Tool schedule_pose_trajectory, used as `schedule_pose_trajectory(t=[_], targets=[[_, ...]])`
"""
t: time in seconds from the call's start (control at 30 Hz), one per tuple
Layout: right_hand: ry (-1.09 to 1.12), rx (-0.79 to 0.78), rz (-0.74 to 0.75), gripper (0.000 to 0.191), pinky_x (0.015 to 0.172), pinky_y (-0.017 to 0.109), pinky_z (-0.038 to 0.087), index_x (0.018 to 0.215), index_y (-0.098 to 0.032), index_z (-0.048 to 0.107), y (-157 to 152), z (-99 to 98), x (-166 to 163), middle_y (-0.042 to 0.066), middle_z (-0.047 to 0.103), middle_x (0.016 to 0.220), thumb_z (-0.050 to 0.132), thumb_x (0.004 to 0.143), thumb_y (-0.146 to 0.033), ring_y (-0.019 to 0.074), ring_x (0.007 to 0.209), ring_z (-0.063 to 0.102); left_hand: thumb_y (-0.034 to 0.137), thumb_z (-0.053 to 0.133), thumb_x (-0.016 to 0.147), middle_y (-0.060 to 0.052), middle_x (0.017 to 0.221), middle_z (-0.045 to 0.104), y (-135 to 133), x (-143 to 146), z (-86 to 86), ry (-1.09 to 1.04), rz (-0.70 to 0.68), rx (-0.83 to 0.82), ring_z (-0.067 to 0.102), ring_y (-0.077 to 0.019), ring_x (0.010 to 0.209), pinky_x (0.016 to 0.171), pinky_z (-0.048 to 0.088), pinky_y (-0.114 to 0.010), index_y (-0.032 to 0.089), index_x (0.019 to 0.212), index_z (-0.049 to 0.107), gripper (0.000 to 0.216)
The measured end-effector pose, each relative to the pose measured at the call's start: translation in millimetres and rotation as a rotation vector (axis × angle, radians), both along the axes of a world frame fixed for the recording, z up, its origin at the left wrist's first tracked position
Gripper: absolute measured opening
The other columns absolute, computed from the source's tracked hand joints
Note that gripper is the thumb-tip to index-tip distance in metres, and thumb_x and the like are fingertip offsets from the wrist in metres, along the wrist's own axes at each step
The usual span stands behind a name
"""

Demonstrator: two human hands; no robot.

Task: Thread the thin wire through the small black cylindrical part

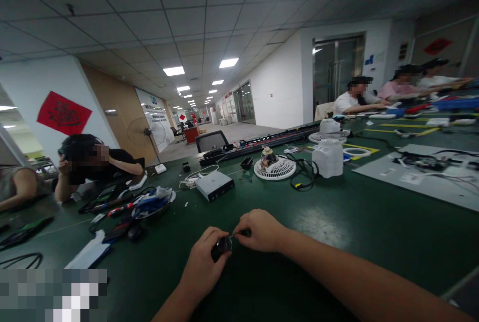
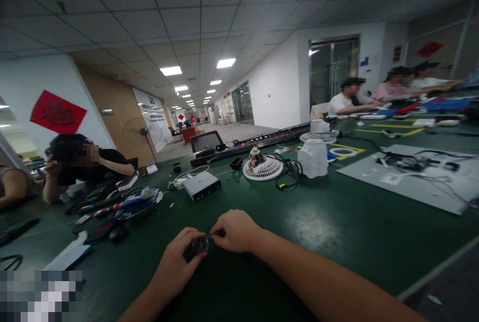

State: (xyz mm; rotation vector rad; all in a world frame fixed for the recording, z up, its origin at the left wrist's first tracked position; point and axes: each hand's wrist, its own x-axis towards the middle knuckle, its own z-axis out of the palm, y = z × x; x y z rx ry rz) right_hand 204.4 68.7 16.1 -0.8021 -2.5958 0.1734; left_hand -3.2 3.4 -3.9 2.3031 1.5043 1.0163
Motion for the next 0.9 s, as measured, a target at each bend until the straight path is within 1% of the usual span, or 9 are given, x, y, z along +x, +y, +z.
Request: schedule_pose_trajectory(t=[0.1, 0.23, 0.4, 0.47, 0.57, 0.7, 0.77, 0.8, 0.9], targets=[[-0.037, 0.011, -0.052, 0.026, 0.065, 0.026, 0.040, 0.096, -0.026, 0.076, 0, -1.3, -1, 0.002, 0.075, 0.085, 0.055, 0.082, -0.031, 0.0183, 0.075, 0.065, 0.015, 0.065, 0.077, -0.003, 0.104, 0.063, -1, -1, 0.1, 0.000, 0.038, 0.006, 0.061, -0.0210, 0.097, 0.086, 0.049, -0.034, 0.024, 0.104, 0.065, 0.029], [-0.051, -0.064, 0.052, 0.026, 0.065, 0.024, 0.041, 0.097, -0.027, 0.076, 0, -2.8, 0, 0.000, 0.075, 0.084, 0.057, 0.081, -0.032, 0.0163, 0.074, 0.065, 0.014, 0.064, 0.077, -0.003, 0.104, 0.063, -2, 1, 1.1, 0.024, -0.010, -0.048, 0.061, -0.0201, 0.095, 0.084, 0.049, -0.032, 0.024, 0.104, 0.065, 0.029], [-0.049, -0.039, -0.068, 0.026, 0.063, 0.026, 0.039, 0.095, -0.026, 0.076, 0, -7.5, -3, 0.002, 0.075, 0.085, 0.054, 0.082, -0.032, 0.0178, 0.074, 0.065, 0.016, 0.061, 0.079, -0.004, 0.108, 0.062, -1, 0, -0.4, 0.053, 0.011, -0.058, 0.061, -0.0200, 0.097, 0.086, 0.048, -0.032, 0.024, 0.108, 0.065, 0.030], [-0.067, -0.067, -0.042, 0.024, 0.062, 0.026, 0.039, 0.092, -0.026, 0.076, -1, -8.7, -5, 0.001, 0.075, 0.082, 0.056, 0.081, -0.032, 0.0175, 0.072, 0.064, 0.016, 0.061, 0.079, -0.004, 0.108, 0.062, -1, -2, -1.7, 0.061, 0.023, -0.056, 0.061, -0.0202, 0.098, 0.086, 0.048, -0.032, 0.024, 0.109, 0.065, 0.031], [-0.021, -0.094, -0.029, 0.024, 0.064, 0.025, 0.039, 0.095, -0.028, 0.075, -3, -7.0, -6, 0.000, 0.075, 0.085, 0.055, 0.082, -0.032, 0.0167, 0.074, 0.065, 0.017, 0.061, 0.080, -0.004, 0.111, 0.062, 0, -3, -3.5, 0.073, 0.022, -0.043, 0.060, -0.0204, 0.101, 0.088, 0.048, -0.033, 0.024, 0.111, 0.065, 0.033], [-0.031, -0.046, -0.237, 0.023, 0.060, 0.027, 0.037, 0.089, -0.025, 0.075, -5, -0.7, -5, 0.003, 0.073, 0.081, 0.055, 0.082, -0.035, 0.0191, 0.073, 0.064, 0.019, 0.059, 0.080, -0.005, 0.115, 0.062, 3, -1, -5.7, 0.101, 0.128, -0.015, 0.060, -0.0222, 0.103, 0.091, 0.047, -0.036, 0.024, 0.116, 0.063, 0.036], [-0.042, -0.088, -0.273, 0.023, 0.056, 0.026, 0.035, 0.085, -0.023, 0.074, -6, 1.1, -4, 0.003, 0.071, 0.076, 0.058, 0.081, -0.039, 0.0181, 0.068, 0.062, 0.020, 0.058, 0.080, -0.006, 0.115, 0.063, 6, -1, -7.2, 0.104, 0.206, -0.017, 0.060, -0.0230, 0.105, 0.093, 0.047, -0.037, 0.021, 0.117, 0.063, 0.038], [-0.040, -0.140, -0.239, 0.025, 0.054, 0.025, 0.035, 0.085, -0.022, 0.073, -6, 1.2, -4, 0.003, 0.070, 0.074, 0.060, 0.080, -0.043, 0.0168, 0.066, 0.061, 0.020, 0.058, 0.080, -0.007, 0.114, 0.064, 7, -2, -8.0, 0.102, 0.240, -0.028, 0.061, -0.0233, 0.105, 0.093, 0.047, -0.037, 0.019, 0.117, 0.062, 0.038], [-0.060, -0.320, 0.000, 0.033, 0.051, 0.022, 0.034, 0.092, -0.022, 0.072, -8, -1.0, -5, 0.000, 0.066, 0.073, 0.068, 0.076, -0.050, 0.0127, 0.062, 0.058, 0.022, 0.058, 0.079, -0.008, 0.114, 0.065, 10, -7, -9.7, 0.096, 0.321, -0.075, 0.061, -0.0236, 0.105, 0.094, 0.047, -0.037, 0.016, 0.119, 0.061, 0.040]])
